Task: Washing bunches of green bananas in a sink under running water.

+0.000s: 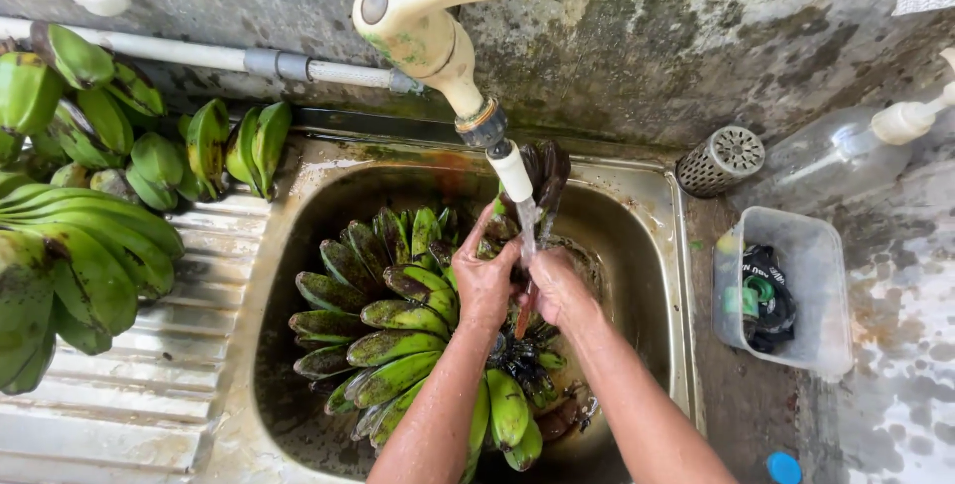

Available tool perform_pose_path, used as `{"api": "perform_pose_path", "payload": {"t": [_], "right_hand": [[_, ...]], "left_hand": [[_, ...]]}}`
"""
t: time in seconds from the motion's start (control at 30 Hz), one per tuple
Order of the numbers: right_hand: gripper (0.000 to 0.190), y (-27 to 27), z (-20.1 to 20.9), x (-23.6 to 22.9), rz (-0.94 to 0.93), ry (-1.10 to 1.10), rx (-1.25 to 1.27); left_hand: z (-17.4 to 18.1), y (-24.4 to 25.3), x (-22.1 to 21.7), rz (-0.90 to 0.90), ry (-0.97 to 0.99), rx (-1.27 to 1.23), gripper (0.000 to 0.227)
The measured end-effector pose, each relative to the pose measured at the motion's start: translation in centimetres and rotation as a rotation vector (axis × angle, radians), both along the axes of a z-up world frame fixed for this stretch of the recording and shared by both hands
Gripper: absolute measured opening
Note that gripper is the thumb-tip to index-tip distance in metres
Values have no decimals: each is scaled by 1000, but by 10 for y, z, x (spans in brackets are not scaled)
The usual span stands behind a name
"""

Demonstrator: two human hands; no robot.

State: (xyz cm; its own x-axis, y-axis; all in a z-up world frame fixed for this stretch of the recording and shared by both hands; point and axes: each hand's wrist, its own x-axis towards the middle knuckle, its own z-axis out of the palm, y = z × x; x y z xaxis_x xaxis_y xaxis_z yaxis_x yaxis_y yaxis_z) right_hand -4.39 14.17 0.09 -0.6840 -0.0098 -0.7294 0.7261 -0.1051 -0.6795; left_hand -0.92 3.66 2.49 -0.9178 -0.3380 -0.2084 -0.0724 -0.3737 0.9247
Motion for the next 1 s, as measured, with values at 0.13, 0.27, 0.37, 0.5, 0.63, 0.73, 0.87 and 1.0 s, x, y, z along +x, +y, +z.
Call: {"api": "perform_pose_path", "payload": {"t": [0.13,0.27,0.37,0.5,0.63,0.73,0.87,1.0], "right_hand": [[17,-3,-22,1,-47,-48,-13],[15,10,-22,-1,15,-35,115],[17,16,-15,0,84,-35,176],[20,17,-28,3,91,-92,107],[18,16,-41,7,32,-111,-8],[20,9,-40,11,-93,-78,-41],[14,34,4,7,61,-112,37],[3,71,2,7,442,-72,-2]], "left_hand": [[-10,-2,13,-35,-22,-207,69],[-21,5,14,31,166,-372,65],[-8,10,14,27,135,-333,65],[5,14,16,-33,-57,-196,69],[3,17,16,-46,-92,-198,71],[-31,16,16,-11,139,-270,67],[-25,10,14,-49,113,-207,67],[-32,-6,2,-114,-18,-147,66]]}}
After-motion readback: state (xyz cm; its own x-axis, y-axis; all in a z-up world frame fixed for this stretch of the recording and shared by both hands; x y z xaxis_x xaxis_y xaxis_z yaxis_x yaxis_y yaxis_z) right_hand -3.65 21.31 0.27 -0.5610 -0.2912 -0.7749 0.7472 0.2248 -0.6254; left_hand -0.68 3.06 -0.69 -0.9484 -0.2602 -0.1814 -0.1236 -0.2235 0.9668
